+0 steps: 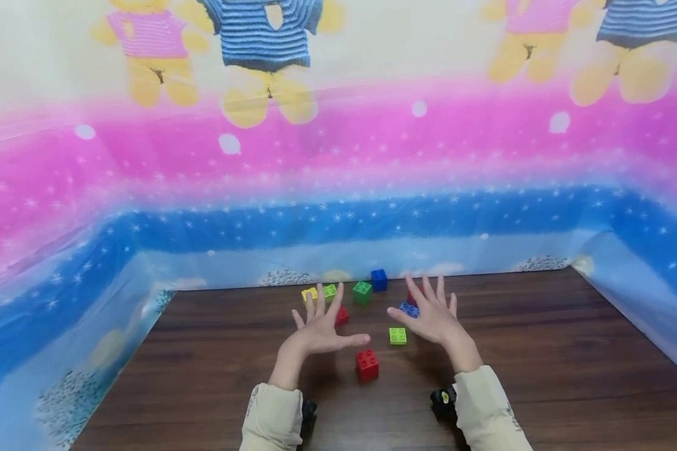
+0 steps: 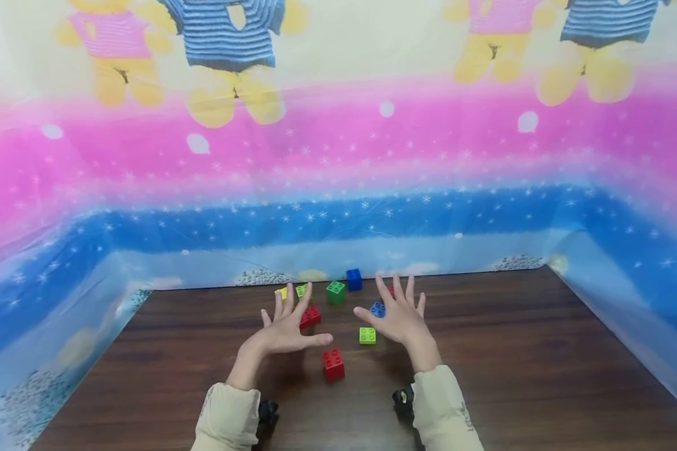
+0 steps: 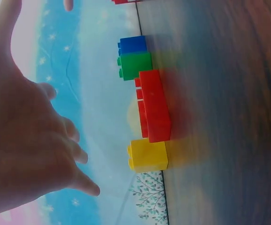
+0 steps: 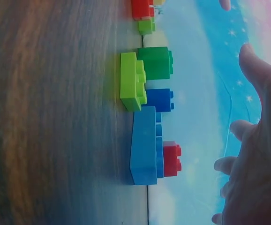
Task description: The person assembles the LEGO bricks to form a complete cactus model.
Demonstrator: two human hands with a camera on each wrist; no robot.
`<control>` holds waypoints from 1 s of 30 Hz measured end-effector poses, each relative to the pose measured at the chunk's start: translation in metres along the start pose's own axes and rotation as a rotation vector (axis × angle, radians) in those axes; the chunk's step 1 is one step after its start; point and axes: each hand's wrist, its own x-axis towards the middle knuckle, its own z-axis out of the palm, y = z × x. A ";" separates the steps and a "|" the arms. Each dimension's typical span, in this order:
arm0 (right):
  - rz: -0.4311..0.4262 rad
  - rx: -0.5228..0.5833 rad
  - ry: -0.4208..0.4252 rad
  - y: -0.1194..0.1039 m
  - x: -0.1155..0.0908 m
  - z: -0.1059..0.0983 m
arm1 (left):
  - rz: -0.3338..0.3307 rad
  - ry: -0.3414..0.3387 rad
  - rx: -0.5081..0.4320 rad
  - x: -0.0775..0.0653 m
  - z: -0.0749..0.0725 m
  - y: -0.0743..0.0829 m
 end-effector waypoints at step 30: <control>-0.063 0.176 -0.004 0.015 0.000 0.004 | 0.190 -0.179 -0.122 -0.007 0.023 0.008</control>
